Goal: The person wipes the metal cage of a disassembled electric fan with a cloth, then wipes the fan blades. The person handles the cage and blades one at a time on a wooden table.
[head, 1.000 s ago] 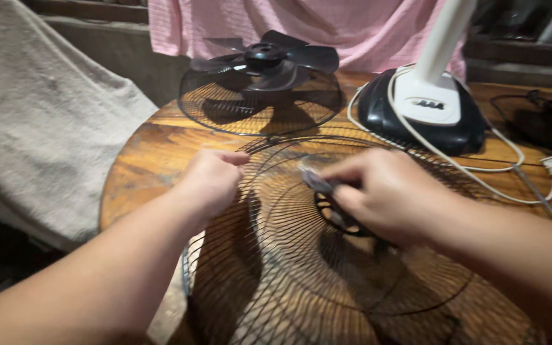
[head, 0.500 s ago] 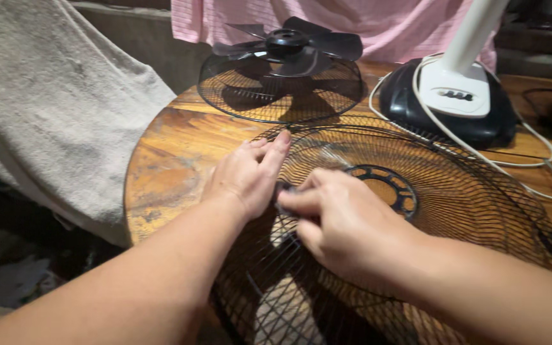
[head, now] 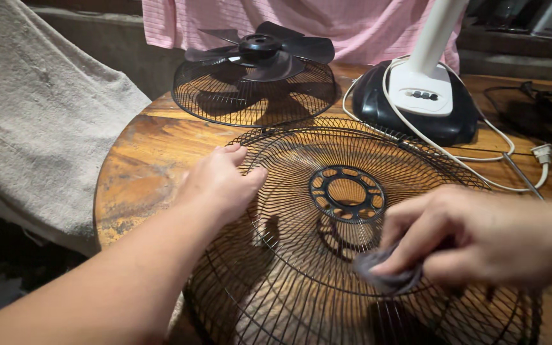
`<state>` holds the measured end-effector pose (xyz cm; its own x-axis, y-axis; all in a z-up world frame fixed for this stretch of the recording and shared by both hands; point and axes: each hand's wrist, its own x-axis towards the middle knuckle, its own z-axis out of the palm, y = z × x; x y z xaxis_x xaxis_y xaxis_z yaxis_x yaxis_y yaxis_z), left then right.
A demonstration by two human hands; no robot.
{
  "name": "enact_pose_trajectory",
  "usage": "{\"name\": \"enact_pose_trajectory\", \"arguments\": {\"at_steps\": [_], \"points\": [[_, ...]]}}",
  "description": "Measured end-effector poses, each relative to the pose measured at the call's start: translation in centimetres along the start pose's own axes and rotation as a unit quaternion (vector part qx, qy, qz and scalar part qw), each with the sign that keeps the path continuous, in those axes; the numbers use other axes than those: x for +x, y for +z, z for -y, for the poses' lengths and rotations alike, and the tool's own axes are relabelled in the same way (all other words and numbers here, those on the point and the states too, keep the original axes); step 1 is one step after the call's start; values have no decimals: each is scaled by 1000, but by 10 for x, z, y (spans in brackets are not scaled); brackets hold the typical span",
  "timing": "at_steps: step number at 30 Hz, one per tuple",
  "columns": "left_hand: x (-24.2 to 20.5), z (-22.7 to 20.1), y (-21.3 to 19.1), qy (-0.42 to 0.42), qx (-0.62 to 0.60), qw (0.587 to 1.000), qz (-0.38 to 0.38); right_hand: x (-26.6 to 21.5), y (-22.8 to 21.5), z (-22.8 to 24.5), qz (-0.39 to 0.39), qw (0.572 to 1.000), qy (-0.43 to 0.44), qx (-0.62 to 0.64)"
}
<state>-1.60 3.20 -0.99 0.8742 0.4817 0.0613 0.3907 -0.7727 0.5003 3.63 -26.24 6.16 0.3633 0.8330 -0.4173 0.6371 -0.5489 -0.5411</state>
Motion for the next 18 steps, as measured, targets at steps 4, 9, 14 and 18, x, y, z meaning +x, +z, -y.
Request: {"name": "enact_pose_trajectory", "arguments": {"at_steps": [4, 9, 14, 18], "points": [[-9, -35, 2, 57, 151, 986, 38, 14, -16, -12, -173, 940, 294, 30], [-31, -57, 4, 163, 205, 956, 134, 59, -10, -17, -350, 914, 153, -139], [-35, -60, -3, 178, 222, 948, 143, 94, 15, -24, -426, 874, 103, -210], [-32, -53, 9, 181, 189, 963, 70, 89, 12, -31, -405, 893, 47, -193]]}}
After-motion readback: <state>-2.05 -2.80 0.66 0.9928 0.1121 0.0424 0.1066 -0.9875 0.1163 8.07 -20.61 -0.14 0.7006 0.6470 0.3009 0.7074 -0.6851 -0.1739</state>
